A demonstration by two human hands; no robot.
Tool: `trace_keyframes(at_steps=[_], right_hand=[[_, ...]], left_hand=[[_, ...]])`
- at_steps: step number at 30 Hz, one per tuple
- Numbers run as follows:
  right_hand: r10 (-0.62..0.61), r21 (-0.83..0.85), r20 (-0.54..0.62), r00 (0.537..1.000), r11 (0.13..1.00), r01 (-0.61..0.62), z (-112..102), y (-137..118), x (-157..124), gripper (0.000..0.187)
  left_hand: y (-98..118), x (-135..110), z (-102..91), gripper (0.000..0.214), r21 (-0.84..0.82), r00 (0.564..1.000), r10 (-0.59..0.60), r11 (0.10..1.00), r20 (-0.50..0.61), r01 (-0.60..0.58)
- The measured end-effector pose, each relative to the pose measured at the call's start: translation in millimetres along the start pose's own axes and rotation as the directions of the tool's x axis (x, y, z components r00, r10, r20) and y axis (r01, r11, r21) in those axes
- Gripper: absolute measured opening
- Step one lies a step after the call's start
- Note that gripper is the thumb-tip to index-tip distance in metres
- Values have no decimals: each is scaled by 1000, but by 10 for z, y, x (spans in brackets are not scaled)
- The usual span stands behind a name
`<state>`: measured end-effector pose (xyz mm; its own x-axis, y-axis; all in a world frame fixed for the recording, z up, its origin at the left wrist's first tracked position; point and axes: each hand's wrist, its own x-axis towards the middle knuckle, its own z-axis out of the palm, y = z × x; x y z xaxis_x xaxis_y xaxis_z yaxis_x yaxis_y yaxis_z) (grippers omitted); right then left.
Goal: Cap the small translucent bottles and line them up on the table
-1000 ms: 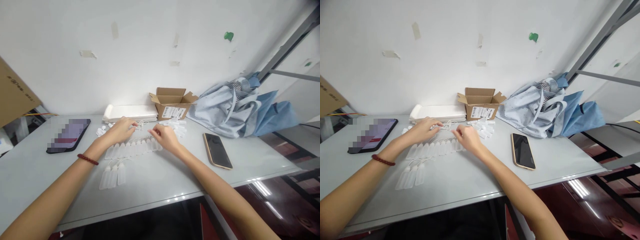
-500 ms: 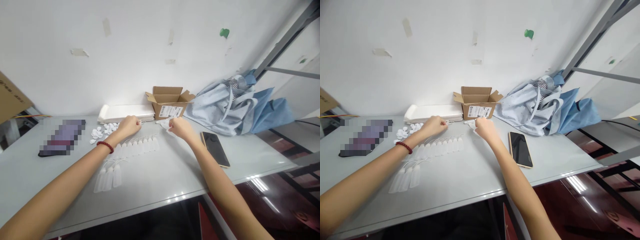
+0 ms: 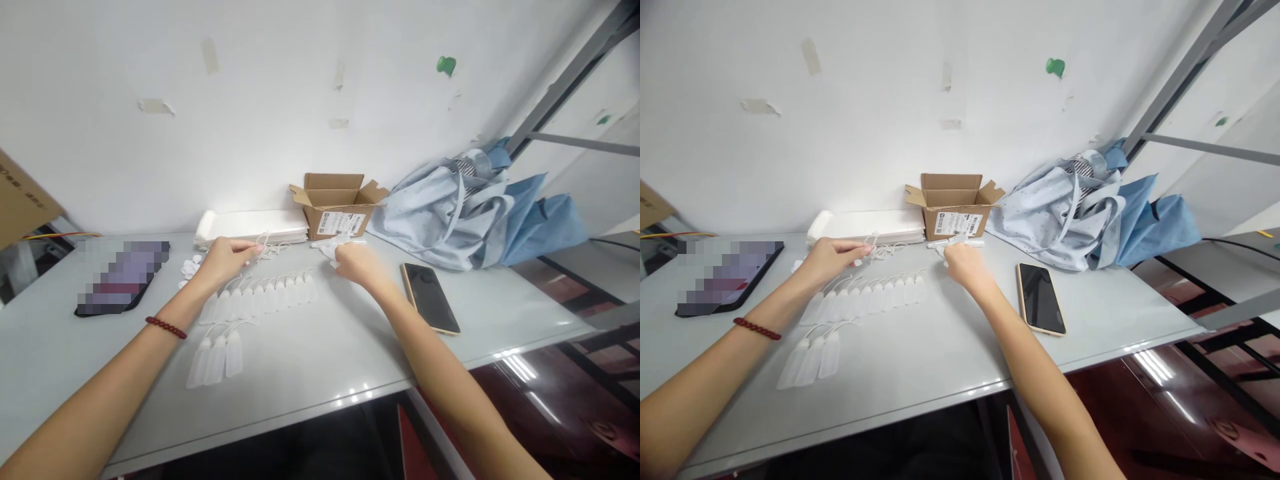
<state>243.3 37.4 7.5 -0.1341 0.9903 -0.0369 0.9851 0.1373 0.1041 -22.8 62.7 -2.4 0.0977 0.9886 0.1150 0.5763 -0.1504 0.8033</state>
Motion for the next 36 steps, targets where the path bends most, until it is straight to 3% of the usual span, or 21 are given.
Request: trace_keyframes(at_steps=[4, 10, 14, 22, 24, 29, 33, 36], right_hand=[[-14, -14, -35, 999, 1000, 13, -9, -49, -13, 22], [-15, 66, -179, 984, 997, 27, -1, -170, -22, 21], [-41, 142, -280, 959, 986, 83, 30, -240, -36, 19], [-69, 352, -404, 912, 909, 225, 116, -331, -19, 15], [-107, 452, -450, 887, 829, 329, 128, -348, -10, 15], [-192, 674, -554, 810, 468, 572, 110, -413, -37, 14], [-244, 744, -535, 809, 317, 588, 94, -489, -73, 16], [-218, 819, -492, 843, 213, 533, 87, -531, -73, 15]], left_hand=[[-30, -82, -37, 32, 7, 999, -17, 1000, -44, 17], [-152, 21, -27, 27, 214, 990, 137, 969, -32, -127], [-225, 65, -12, 29, 205, 985, 166, 967, -41, -154], [-149, 31, 19, 23, 226, 979, 186, 961, -89, -162], [-122, 29, 24, 22, 178, 982, 176, 971, -66, -162], [47, -58, 49, 24, 76, 979, 188, 978, 75, -193], [199, -166, 84, 25, 55, 973, 184, 980, 138, -193], [256, -214, 101, 25, 49, 965, 201, 976, 169, -212]])
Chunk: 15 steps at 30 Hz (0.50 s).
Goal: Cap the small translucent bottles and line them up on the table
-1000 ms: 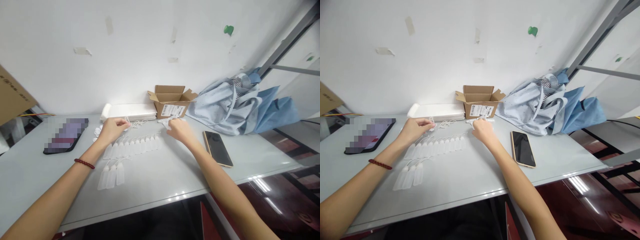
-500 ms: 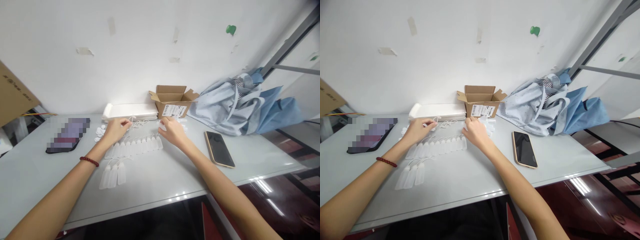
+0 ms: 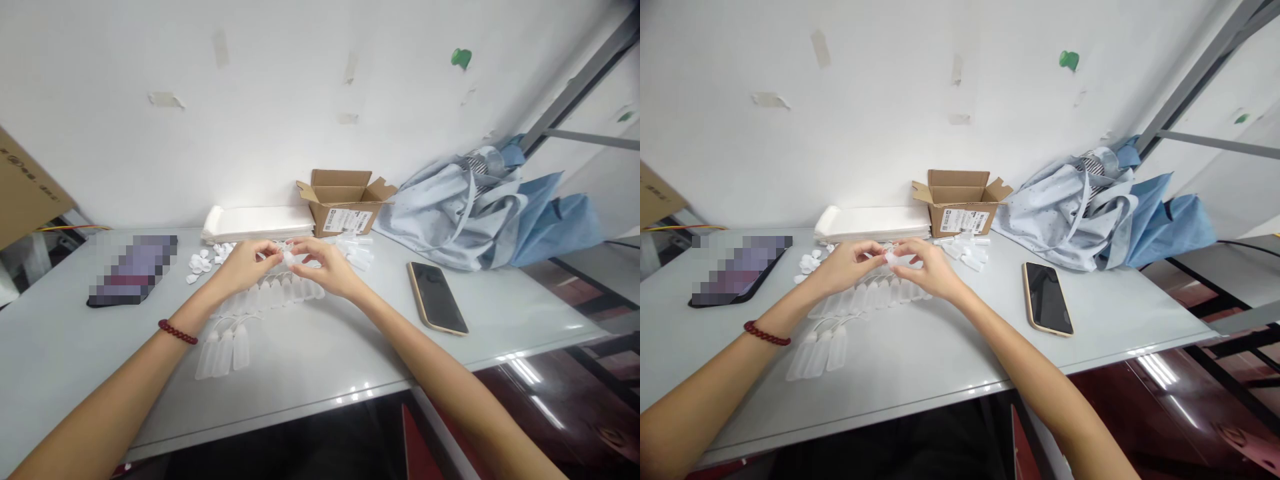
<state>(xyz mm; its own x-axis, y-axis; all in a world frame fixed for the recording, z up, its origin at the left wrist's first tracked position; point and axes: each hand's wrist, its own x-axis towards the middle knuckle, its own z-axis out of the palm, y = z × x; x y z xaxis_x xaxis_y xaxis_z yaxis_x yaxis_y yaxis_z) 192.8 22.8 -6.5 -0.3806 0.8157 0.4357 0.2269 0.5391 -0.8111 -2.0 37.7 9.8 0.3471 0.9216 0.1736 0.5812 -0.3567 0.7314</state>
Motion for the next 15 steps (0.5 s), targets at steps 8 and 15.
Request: trace_keyframes(at_steps=[8, 15], right_hand=[[308, 438, -62, 950, 863, -251, -51, 1, 32, 24], [343, 470, -182, 921, 854, -225, -181, 109, 83, 20]], left_hand=[[33, -23, -5, 23, -5, 999, 25, 1000, 36, -25], [-176, 70, -54, 22, -119, 966, -120, 988, -231, 95]])
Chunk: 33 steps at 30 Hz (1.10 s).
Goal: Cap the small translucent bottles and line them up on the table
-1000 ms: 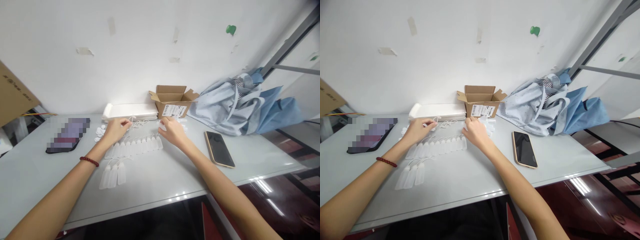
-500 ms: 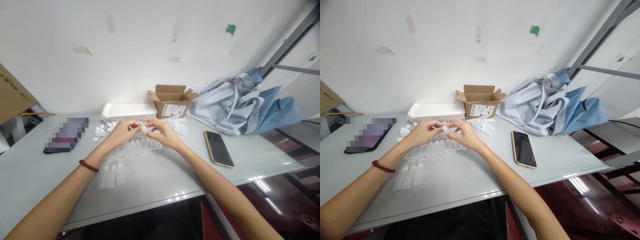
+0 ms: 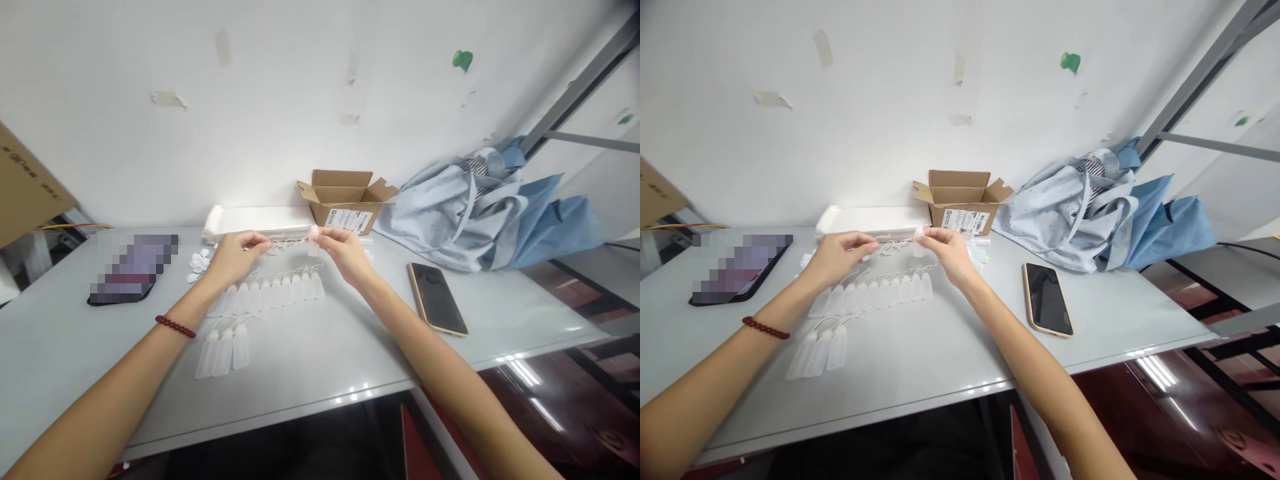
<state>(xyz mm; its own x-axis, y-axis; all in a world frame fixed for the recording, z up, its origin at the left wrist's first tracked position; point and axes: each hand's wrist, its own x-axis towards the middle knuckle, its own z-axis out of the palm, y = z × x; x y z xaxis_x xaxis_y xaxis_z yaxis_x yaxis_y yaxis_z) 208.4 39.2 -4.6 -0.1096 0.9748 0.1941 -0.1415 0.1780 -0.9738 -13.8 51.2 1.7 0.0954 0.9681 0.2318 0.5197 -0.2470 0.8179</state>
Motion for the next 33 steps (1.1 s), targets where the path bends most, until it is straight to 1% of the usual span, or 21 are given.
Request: trace_keyframes(at_steps=[2, 4, 6, 8, 10, 12, 15, 20, 23, 27, 30, 33], right_hand=[[-7, -61, -10, 1000, 998, 6, -35, 65, 62, 23], [-27, -177, -7, 1000, 984, 26, -61, 154, 137, 24], [-85, -340, -16, 996, 937, 75, -81, 244, 209, 23], [-165, -493, -29, 986, 860, 129, -94, 300, 254, 21], [-212, -569, -23, 977, 806, 162, -88, 305, 251, 20], [-210, -555, 28, 977, 810, 190, -48, 263, 194, 20], [-169, -483, 137, 976, 849, 215, 64, 164, 45, 23], [-134, -392, 241, 961, 893, 223, 219, 60, -150, 26], [-137, -412, 245, 960, 881, 231, 234, 45, -185, 25], [-127, -429, 238, 963, 876, 222, 228, 65, -200, 23], [-112, -384, 234, 966, 902, 198, 245, 79, -214, 25], [-108, -300, 214, 971, 938, 171, 274, 72, -229, 29]], left_hand=[[-41, 24, -17, 23, -81, 995, -69, 995, -70, 63], [-52, 31, -31, 24, -142, 989, -113, 985, -95, 99], [-41, 26, -39, 24, -171, 987, -132, 979, -88, 116], [-24, 14, -38, 24, -185, 987, -145, 974, -64, 131], [-11, -4, -28, 24, -210, 987, -155, 967, -31, 145], [-1, -28, -11, 25, -264, 989, -149, 953, 9, 146], [30, -79, 20, 27, -343, 992, -111, 931, 67, 127], [150, -173, 48, 25, -344, 990, -101, 930, 101, 130], [210, -209, 50, 25, -352, 987, -94, 926, 130, 134], [229, -226, 45, 24, -352, 985, -86, 926, 152, 135], [232, -229, 38, 26, -335, 980, -94, 930, 177, 149], [256, -240, 33, 25, -325, 972, -60, 936, 227, 134]])
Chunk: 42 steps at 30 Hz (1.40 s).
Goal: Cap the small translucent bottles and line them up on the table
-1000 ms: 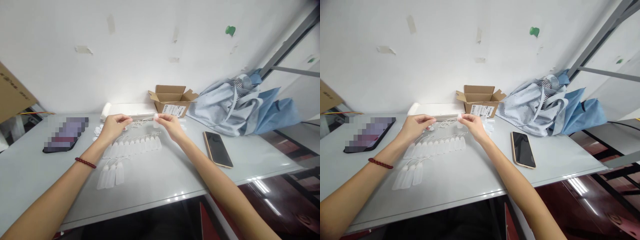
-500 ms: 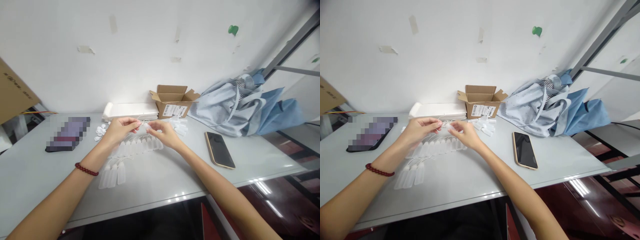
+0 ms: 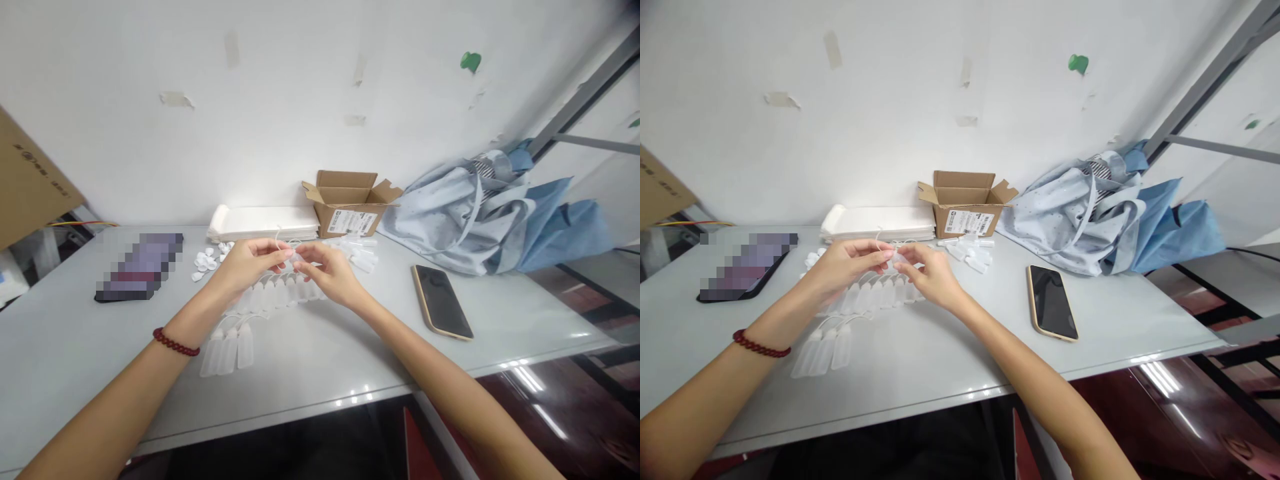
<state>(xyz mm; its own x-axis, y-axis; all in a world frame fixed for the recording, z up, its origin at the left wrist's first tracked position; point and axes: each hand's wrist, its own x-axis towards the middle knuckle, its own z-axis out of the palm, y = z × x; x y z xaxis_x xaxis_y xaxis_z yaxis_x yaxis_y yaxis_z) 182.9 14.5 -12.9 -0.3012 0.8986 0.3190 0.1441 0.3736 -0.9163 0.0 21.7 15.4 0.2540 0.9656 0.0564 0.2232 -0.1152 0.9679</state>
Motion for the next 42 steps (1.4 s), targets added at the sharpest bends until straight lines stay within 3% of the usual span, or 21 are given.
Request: trace_keyframes(at_steps=[4, 15, 22, 25, 29, 34, 38, 42], right_hand=[[-26, 61, -6, 1000, 998, 27, 21, -25, -11, 38], [10, 83, -9, 1000, 997, -9, 67, -16, -47, 36], [9, 34, -20, 1000, 999, -8, 80, 9, -63, 35], [36, 35, -30, 999, 999, -35, 88, 13, -56, 35], [89, 71, -64, 994, 994, -85, 91, 6, -42, 37], [162, 157, -98, 982, 977, -145, 83, -8, -41, 39], [219, 225, -129, 967, 956, -186, 103, -19, -61, 37], [264, 345, -81, 961, 912, -222, 140, -64, -87, 36]], left_hand=[[28, -20, 14, 21, 12, 997, 30, 999, 69, -31], [-32, 13, -45, 18, 18, 990, 35, 999, 138, -38], [-75, 30, -59, 21, 49, 997, 32, 998, 76, -35], [-52, 15, -67, 22, 166, 999, 44, 985, 27, -48], [34, -40, -47, 20, 372, 986, 164, 917, -12, -148], [84, -125, 6, 23, 543, 915, 398, 756, 63, -366], [34, -159, 41, 37, 594, 886, 445, 680, 129, -429], [20, -174, 64, 44, 623, 873, 454, 635, 175, -456]])
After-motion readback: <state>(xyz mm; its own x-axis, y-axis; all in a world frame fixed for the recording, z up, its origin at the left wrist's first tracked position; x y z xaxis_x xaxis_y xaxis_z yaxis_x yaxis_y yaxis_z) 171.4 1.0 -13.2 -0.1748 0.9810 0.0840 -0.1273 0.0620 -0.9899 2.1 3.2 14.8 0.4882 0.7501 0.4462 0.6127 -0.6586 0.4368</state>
